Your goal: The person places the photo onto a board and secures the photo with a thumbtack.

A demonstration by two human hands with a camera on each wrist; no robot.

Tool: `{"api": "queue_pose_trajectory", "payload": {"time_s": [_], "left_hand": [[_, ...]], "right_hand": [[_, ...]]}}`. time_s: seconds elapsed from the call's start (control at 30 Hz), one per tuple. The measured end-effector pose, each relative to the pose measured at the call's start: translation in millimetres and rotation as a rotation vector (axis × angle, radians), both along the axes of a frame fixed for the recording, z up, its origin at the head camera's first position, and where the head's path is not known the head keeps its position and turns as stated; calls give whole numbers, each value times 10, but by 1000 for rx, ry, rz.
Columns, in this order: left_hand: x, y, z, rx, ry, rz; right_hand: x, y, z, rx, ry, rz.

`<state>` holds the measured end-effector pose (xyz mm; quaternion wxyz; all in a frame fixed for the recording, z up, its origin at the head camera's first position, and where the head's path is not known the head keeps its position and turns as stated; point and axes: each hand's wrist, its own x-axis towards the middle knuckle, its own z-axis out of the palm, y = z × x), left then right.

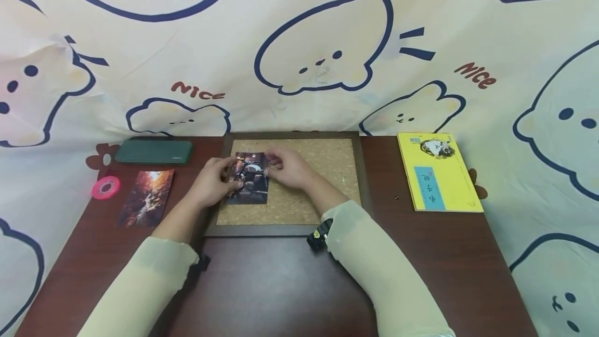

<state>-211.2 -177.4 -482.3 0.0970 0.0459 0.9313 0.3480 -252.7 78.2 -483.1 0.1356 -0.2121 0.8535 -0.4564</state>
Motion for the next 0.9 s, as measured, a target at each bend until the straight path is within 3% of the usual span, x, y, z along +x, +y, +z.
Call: {"api": "queue_pose_trajectory", "payload": {"time_s": [0.37,0.9], "left_hand": [[157,-26,27,13,112,1],[430,-151,292,-12,159,-24]], "right_hand": [[213,318,73,2,-9,-42],[555,971,268,56,99,-16]]}}
